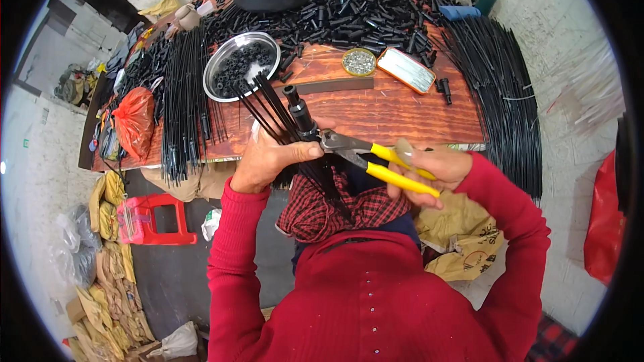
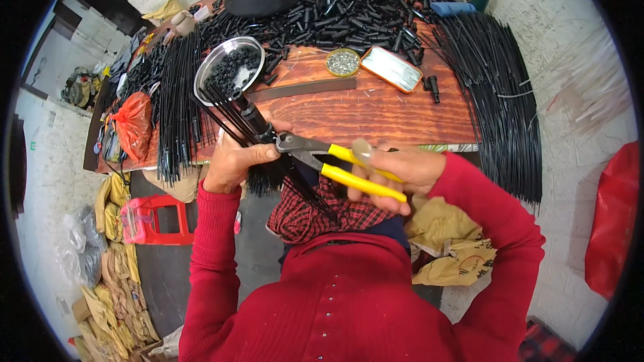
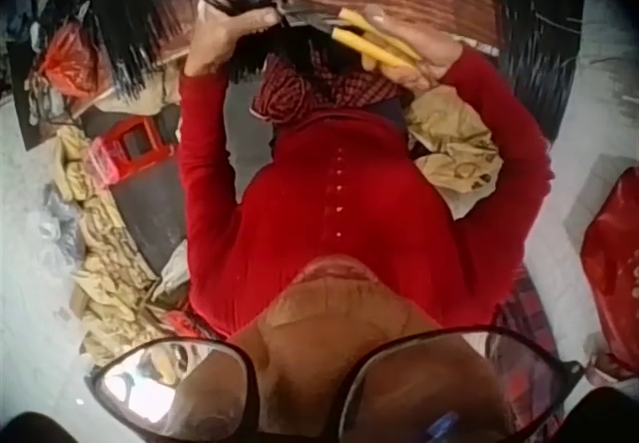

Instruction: Worker assembles bundles of black tubes into circular metal components using pliers at a workbench.

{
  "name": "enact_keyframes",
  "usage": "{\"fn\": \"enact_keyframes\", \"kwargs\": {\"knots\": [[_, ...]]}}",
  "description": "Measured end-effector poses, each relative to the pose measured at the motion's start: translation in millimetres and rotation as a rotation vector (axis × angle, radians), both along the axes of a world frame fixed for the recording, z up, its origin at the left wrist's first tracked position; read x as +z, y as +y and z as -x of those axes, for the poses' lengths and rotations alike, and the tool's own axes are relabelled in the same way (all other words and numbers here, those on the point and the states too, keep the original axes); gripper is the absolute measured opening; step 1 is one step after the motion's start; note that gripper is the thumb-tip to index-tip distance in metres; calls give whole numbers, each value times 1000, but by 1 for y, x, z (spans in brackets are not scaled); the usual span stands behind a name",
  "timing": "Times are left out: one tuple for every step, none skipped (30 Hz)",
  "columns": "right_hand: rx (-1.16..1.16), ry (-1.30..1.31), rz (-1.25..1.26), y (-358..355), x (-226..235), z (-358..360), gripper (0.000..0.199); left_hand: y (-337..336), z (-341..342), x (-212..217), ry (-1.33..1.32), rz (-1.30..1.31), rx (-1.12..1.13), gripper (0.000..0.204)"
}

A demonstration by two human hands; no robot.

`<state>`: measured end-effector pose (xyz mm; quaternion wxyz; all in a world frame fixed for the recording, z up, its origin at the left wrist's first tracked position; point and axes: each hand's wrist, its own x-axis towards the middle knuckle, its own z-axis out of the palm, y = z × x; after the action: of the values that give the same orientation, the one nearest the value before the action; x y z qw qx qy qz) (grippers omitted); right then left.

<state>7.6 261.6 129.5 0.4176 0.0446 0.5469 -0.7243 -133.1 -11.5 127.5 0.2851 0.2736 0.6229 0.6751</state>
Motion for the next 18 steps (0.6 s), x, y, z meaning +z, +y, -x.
{"fn": "enact_keyframes", "kwargs": {"knots": [[-9,176,-152,-1,8,0,60,-2,0,1,42,21,9,38],[-9,354,-301,-2,19,3,51,-3,2,1,84,44,28,34],[-59,485,-477,-9,25,5,44,-5,3,2,87,59,38,36],[-60,486,-480,-8,26,5,44,-4,3,3,88,56,37,36],[-49,422,-417,-6,26,6,44,-4,3,2,95,54,44,37],[-37,360,-354,-5,27,7,45,-3,3,2,102,51,52,38],[-27,293,-289,-5,27,5,48,-3,2,4,100,52,52,38],[-15,227,-223,-4,26,5,52,-2,2,6,103,66,33,40],[-2,161,-157,-4,26,4,57,-3,1,7,106,79,14,42],[0,98,-95,-3,27,3,63,-3,1,6,107,77,5,42],[32,-226,28,0,17,6,85,-4,0,5,111,59,-20,42],[23,-225,26,-2,6,4,85,-4,0,3,115,40,-45,43],[23,-230,92,-3,-4,4,86,-3,3,0,75,5,-59,41],[23,-236,158,-3,-10,3,86,-2,4,-2,77,1,-53,41],[33,-134,93,1,-10,5,88,1,5,-3,67,-7,-31,39],[-4,59,-73,2,4,5,79,-1,5,-3,54,-7,-14,37],[-2,224,-188,2,13,7,69,-1,6,-1,46,13,-10,37],[-1,390,-304,2,22,9,60,-3,5,-1,46,15,-12,37]]}}
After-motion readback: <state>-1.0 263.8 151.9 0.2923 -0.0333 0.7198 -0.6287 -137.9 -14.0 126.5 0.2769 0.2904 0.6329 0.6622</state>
